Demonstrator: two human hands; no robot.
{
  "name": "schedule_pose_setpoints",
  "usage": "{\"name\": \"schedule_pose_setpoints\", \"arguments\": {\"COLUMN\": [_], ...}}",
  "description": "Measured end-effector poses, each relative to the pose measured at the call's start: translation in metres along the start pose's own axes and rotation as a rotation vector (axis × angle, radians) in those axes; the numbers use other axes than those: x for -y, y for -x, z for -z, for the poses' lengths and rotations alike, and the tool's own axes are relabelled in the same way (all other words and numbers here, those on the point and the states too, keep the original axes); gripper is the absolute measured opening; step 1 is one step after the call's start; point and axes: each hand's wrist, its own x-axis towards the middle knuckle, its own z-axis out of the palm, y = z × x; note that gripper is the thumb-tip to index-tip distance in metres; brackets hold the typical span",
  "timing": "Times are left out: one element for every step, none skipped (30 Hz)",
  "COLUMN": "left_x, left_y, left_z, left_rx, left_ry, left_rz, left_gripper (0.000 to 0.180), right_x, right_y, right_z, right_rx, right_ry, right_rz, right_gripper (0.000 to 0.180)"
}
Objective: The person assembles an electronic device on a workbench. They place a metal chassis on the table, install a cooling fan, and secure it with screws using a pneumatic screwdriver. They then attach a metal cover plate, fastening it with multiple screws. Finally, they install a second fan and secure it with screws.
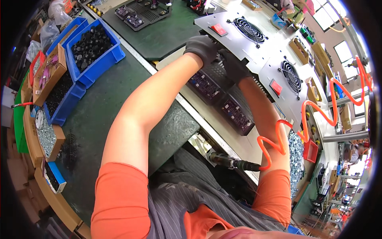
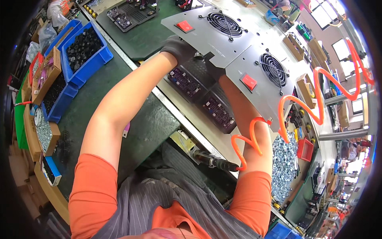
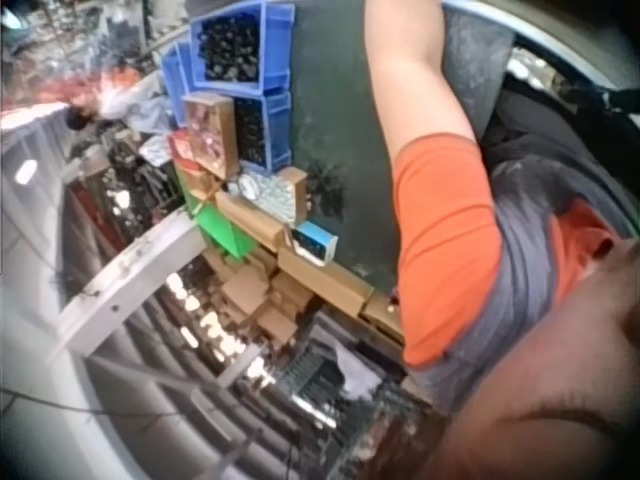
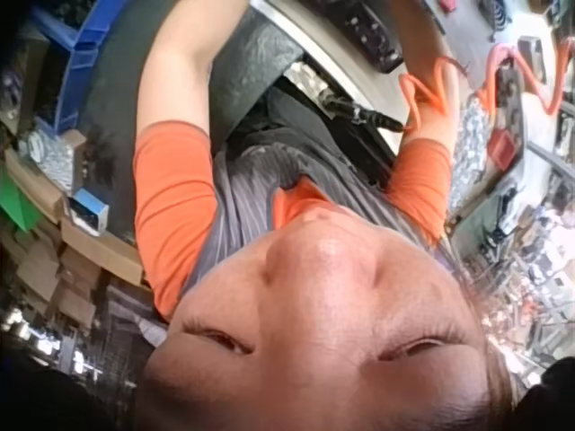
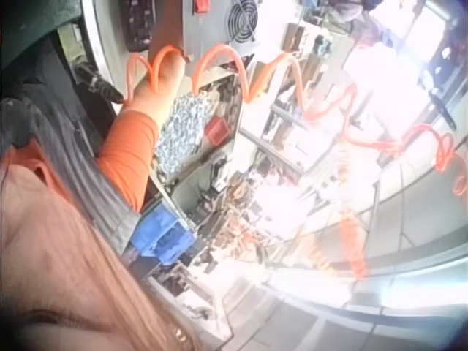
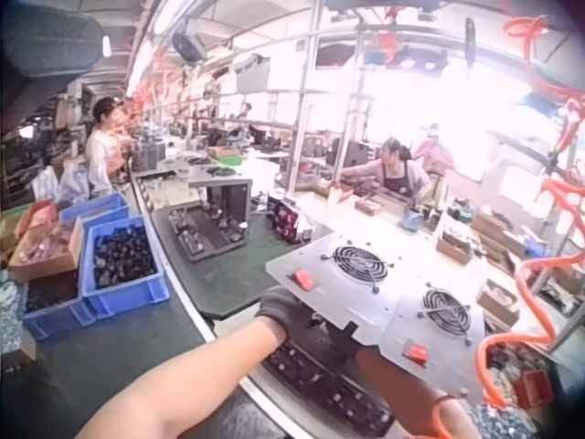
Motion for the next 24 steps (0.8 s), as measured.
{"name": "schedule_pose_setpoints", "arguments": {"left_x": [0.0,0.003,0.01,0.011,0.011,0.011,0.01,0.008,0.007,0.003,0.002,-0.001,-0.001,-0.001,0.0,0.001,-0.004,-0.009,-0.006,0.006,0.017,0.023,0.031,0.047], "left_y": [0.002,0.001,-0.001,-0.005,-0.007,-0.008,-0.009,-0.01,-0.01,-0.008,-0.009,-0.011,-0.011,-0.009,-0.007,-0.004,-0.001,0.006,0.02,0.037,0.054,0.073,0.093,0.114], "left_z": [0.0,-0.001,-0.006,-0.008,-0.011,-0.013,-0.011,-0.01,-0.008,0.0,0.002,0.004,0.006,0.008,0.012,0.017,0.028,0.039,0.038,0.034,0.035,0.048,0.062,0.069], "left_rx": [-0.053,-0.016,-0.024,-0.031,-0.025,-0.019,-0.012,0.003,0.017,0.022,0.045,0.068,0.091,0.098,0.133,0.167,0.205,0.293,0.132,-0.029,-0.188,-0.156,-0.126,-0.171], "left_ry": [0.013,0.023,-0.03,-0.073,-0.078,-0.085,-0.091,-0.101,-0.11,-0.068,-0.07,-0.072,-0.075,-0.049,-0.085,-0.121,-0.154,-0.126,-0.075,-0.028,0.019,0.041,0.062,0.096], "left_rz": [-0.026,0.051,0.033,0.002,0.002,0.004,0.006,0.021,0.036,0.061,0.074,0.087,0.103,0.093,0.082,0.071,0.054,0.158,0.105,0.054,-0.001,-0.013,-0.027,-0.061], "left_gripper": [0.028,0.028,0.028,0.028,0.028,0.028,0.028,0.027,0.027,0.024,0.023,0.023,0.023,0.024,0.026,0.028,0.03,0.037,0.036,0.034,0.033,0.036,0.04,0.039], "right_x": [0.001,0.015,0.026,0.026,0.025,0.025,0.023,0.02,0.018,0.015,0.014,0.014,0.015,0.016,0.018,0.021,0.019,0.019,0.02,0.022,0.023,0.023,0.023,0.026], "right_y": [-0.002,-0.007,-0.012,-0.014,-0.016,-0.018,-0.02,-0.022,-0.025,-0.029,-0.032,-0.033,-0.034,-0.036,-0.038,-0.041,-0.041,-0.042,-0.043,-0.047,-0.049,-0.051,-0.052,-0.053], "right_z": [-0.003,0.013,0.023,0.026,0.027,0.027,0.028,0.028,0.027,0.028,0.028,0.028,0.028,0.028,0.027,0.027,0.027,0.027,0.03,0.031,0.032,0.032,0.032,0.033], "right_rx": [0.003,0.027,0.051,0.055,0.074,0.093,0.113,0.133,0.153,0.171,0.181,0.189,0.198,0.204,0.211,0.216,0.229,0.24,0.248,0.255,0.262,0.272,0.274,0.274], "right_ry": [0.04,0.036,0.031,0.027,0.007,-0.013,-0.033,-0.054,-0.074,-0.092,-0.1,-0.101,-0.098,-0.092,-0.086,-0.082,-0.073,-0.064,-0.054,-0.041,-0.026,-0.008,0.016,0.04], "right_rz": [0.038,0.079,0.121,0.072,0.052,0.034,0.014,-0.006,-0.025,-0.044,-0.049,-0.052,-0.053,-0.05,-0.044,-0.039,-0.045,-0.048,-0.051,-0.052,-0.061,-0.072,-0.083,-0.093], "right_gripper": [0.026,0.026,0.025,0.023,0.022,0.022,0.021,0.02,0.02,0.019,0.019,0.02,0.02,0.02,0.021,0.021,0.021,0.022,0.022,0.023,0.023,0.023,0.024,0.024]}}
